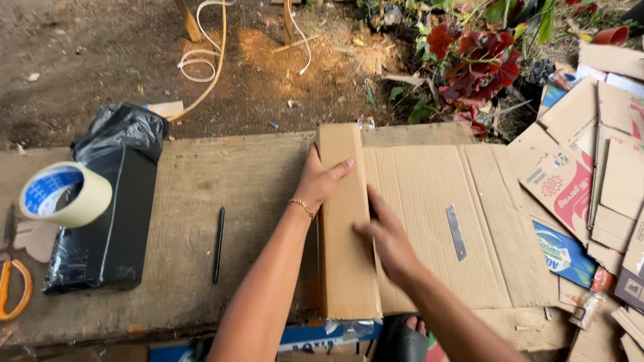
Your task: The person folds and secures a cardboard box using a utility knife and clear tape. They cut along the edges, fold the flaps, and apply tape to seal the box.
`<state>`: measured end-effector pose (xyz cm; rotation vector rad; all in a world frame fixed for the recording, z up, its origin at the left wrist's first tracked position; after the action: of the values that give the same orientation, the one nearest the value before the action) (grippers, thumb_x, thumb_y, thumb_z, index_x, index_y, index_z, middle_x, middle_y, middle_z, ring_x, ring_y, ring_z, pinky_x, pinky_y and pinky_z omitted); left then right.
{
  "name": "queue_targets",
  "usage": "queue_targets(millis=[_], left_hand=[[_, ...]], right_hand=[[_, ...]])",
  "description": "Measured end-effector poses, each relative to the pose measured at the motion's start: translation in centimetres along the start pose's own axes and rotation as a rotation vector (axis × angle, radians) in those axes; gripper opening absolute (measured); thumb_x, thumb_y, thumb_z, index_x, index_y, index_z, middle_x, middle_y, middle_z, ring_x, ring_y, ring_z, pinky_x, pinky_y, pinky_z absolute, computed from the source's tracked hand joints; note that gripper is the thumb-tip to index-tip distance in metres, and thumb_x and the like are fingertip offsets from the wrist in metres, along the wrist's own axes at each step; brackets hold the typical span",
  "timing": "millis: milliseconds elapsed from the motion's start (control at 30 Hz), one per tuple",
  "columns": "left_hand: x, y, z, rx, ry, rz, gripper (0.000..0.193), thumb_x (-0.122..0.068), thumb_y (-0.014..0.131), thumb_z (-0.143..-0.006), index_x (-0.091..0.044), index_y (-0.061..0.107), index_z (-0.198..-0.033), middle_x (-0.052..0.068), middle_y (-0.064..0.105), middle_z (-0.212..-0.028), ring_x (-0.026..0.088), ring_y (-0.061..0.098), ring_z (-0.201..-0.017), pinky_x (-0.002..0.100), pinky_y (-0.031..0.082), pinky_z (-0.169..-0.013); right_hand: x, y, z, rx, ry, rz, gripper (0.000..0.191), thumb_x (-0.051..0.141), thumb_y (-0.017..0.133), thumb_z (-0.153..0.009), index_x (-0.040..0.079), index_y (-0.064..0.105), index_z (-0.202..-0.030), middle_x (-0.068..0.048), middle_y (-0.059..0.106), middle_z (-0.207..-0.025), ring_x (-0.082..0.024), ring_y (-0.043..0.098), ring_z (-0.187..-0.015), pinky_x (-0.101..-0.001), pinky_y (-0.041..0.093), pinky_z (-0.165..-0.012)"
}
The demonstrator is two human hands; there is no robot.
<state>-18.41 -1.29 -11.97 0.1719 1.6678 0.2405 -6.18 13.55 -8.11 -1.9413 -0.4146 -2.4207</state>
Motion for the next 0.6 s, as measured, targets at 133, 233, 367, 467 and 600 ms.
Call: queue_targets(millis=[133,233,367,467,600], left_hand=[[-0.2,-0.2,0.4,0.006,0.009,-0.002,0.067,-0.003,0.079,-0.082,0.0,0.045,-0.14,0.015,0.063,-0.13,0.023,0.064,-0.118,0.036,0.056,-0.099],[-1.0,-0.4,0.8,0.036,0.012,0.05,0.069,-0.004,0.077,-0.084,-0.002,0.043,-0.143,0.013,0.061,-0.134,0.021,0.062,-0.122,0.034,0.053,-0.102],[-1.7,-0.7,1.2,0.026,-0.047,0.075,0.068,-0.006,0.076,-0.082,-0.001,0.043,-0.142,0.015,0.061,-0.131,0.022,0.064,-0.118,0.037,0.057,-0.098],[-2.1,-0.9,1.5,0.037,-0.07,0.11,0.072,-0.007,0.074,-0.084,0.001,0.042,-0.148,0.016,0.062,-0.134,0.024,0.063,-0.123,0.037,0.056,-0.102],[-2.3,-1.3,1.6,0.024,-0.044,0.143,0.084,-0.007,0.07,-0.085,0.001,0.029,-0.158,0.017,0.051,-0.145,0.024,0.055,-0.133,0.039,0.05,-0.108]], right_hand=[[1.3,-0.6,-9.3,-0.107,0.058,-0.092,0.066,0.016,0.05,-0.097,0.005,0.031,-0.16,-0.011,0.047,-0.157,-0.017,0.051,-0.135,-0.0325,0.046,-0.107],[1.2,0.3,-12.5,-0.081,-0.018,-0.056,0.061,0.019,0.055,-0.099,0.004,0.042,-0.156,-0.017,0.06,-0.142,-0.022,0.061,-0.12,-0.0341,0.052,-0.097],[0.5,0.3,-12.8,-0.104,0.006,-0.106,0.062,0.02,0.056,-0.098,0.009,0.04,-0.157,-0.012,0.062,-0.137,-0.018,0.064,-0.115,-0.034,0.055,-0.093],[0.4,0.0,-12.6,-0.122,0.002,-0.11,0.063,0.018,0.057,-0.097,0.009,0.039,-0.157,-0.011,0.063,-0.138,-0.017,0.064,-0.115,-0.0325,0.055,-0.094],[0.6,0.2,-13.0,-0.091,-0.03,-0.117,0.063,0.017,0.056,-0.098,0.007,0.038,-0.158,-0.012,0.061,-0.14,-0.016,0.062,-0.119,-0.0313,0.053,-0.097]])
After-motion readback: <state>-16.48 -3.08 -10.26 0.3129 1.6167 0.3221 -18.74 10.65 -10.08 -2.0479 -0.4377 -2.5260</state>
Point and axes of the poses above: each hand's wrist, its own z-axis away from the middle knuckle, its own y-axis out of the palm, x = y × z, the point moved 3 cm from there along -z, towards the middle knuckle
